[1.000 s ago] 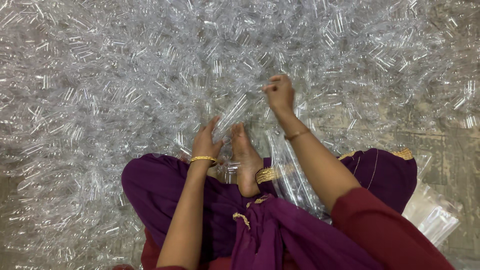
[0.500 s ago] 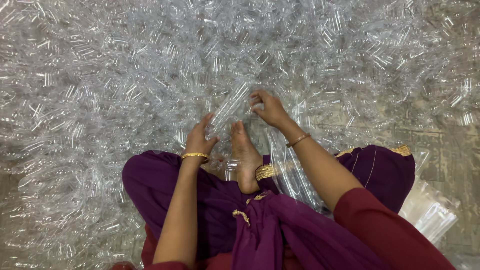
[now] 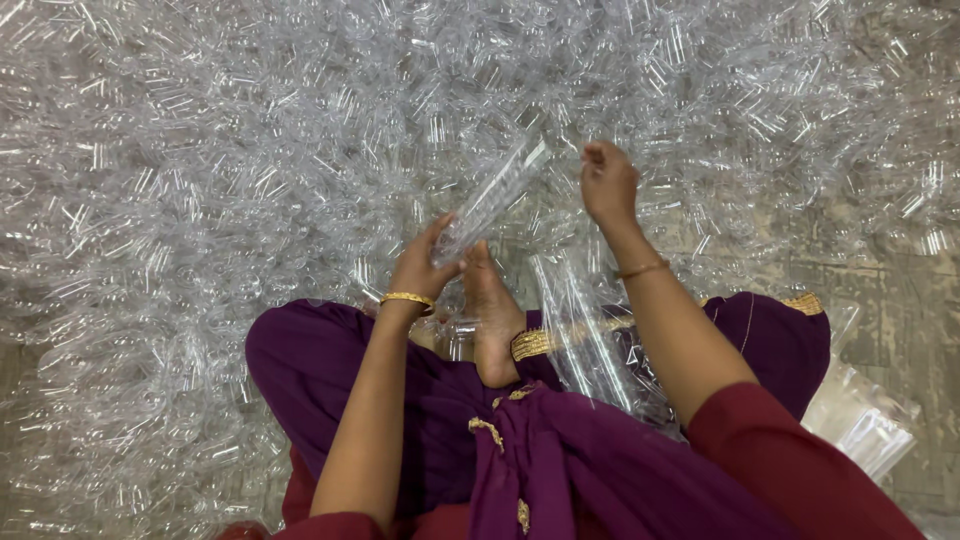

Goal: The person sits on the floor and gathers loose clear plastic tubes into bundles, wraps each bundle with clear plastic film, and sets the wrapped bundles aside with other finished bundles.

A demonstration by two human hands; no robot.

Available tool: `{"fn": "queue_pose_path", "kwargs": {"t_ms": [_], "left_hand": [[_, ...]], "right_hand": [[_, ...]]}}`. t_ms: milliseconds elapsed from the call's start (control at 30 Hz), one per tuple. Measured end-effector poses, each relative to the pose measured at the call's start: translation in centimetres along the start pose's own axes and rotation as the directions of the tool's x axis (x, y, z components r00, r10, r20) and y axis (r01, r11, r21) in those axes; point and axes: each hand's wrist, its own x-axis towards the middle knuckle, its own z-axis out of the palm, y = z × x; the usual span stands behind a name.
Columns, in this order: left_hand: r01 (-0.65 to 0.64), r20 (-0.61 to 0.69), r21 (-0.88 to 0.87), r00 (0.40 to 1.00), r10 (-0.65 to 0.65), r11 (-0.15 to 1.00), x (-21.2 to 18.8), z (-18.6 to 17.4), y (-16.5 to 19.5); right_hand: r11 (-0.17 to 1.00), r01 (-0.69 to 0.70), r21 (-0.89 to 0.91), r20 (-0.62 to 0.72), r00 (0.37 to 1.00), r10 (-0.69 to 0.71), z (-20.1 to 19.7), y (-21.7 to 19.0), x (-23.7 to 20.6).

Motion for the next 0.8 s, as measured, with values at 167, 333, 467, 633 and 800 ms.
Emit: {"fn": "queue_pose_path", "kwargs": {"t_ms": [167,333,467,633,800], "left_hand": [[-0.029,-0.055,-0.584,0.998,-0.004,0.812,1.2,0.6,3.8],[-0.121,-0.168,-0.677,0.986,0.008,0.726,4.5,2.6,8.9],[-0.227,-0.158,-0.687,0.974,0.162,0.69,5.5,6.6,10.1],[-0.173,0.002,-0.628,0.975,0.224,0.759,4.4,9.7,9.3],[-0.02,0.185,-0.834,0.931,0.313,0.551,1.2,10.9,12.0]], "right_hand": [[0.89,0.043,-0.453,0.259,0.962,0.085,-0.2,1.6,-0.5],[0.983,0.08,-0.168,0.552,0.833,0.027,-1.7,-1.8,-5.1],[0.862,-0.34,0.376,0.627,0.779,0.034,-4.4,-4.7,-7.9],[0.843,-0.331,0.424,0.576,0.817,0.031,-9.0,-5.6,-10.6],[0.906,-0.211,0.368,0.449,0.893,0.026,-13.3,-5.0,-14.3]]}}
